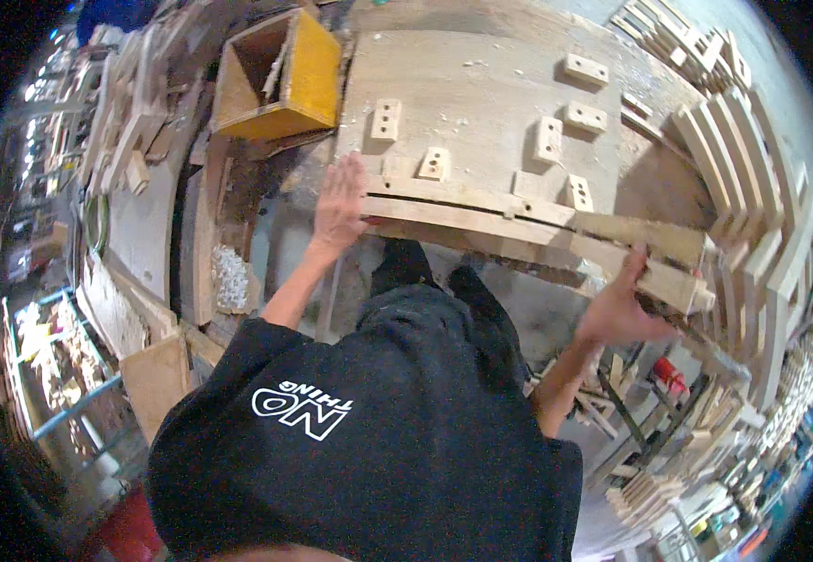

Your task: The person repeatedly picks up small wooden pieces from a workbench, scrapes their edges with a metal tool, and places them back down. The person handles the pieces one at a time in a repetitive cycle.

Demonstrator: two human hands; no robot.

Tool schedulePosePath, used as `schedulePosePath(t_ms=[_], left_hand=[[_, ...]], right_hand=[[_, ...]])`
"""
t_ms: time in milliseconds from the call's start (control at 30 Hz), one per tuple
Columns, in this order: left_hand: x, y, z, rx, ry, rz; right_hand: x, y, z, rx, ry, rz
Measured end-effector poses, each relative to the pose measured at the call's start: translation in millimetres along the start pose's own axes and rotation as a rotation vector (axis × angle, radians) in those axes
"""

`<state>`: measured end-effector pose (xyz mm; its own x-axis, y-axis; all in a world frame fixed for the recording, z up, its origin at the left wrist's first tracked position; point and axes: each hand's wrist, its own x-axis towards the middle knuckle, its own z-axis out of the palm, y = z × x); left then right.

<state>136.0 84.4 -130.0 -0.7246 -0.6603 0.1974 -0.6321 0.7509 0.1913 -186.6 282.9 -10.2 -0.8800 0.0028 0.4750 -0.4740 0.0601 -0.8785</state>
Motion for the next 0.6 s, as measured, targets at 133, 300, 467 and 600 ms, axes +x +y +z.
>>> schedulePosePath(t_ms=[133,300,467,600], left_hand=[[-1,-5,2,0.016,0.001,-0.025],[16,37,-29,-0.029,-0.11,-0.01],[53,128,-34,-0.442,-0.244,0.455],[66,158,-51,-0.546,-0.578,0.452]], right_hand=[[-2,7,-4,-0.063,0.035,0.011],[4,-3,-17,-0.108,0.049,0.072],[-4,-64,-37,-0.343,-0.042,-0.045],[8,-125,-24,0.053,-0.159,-0.076]])
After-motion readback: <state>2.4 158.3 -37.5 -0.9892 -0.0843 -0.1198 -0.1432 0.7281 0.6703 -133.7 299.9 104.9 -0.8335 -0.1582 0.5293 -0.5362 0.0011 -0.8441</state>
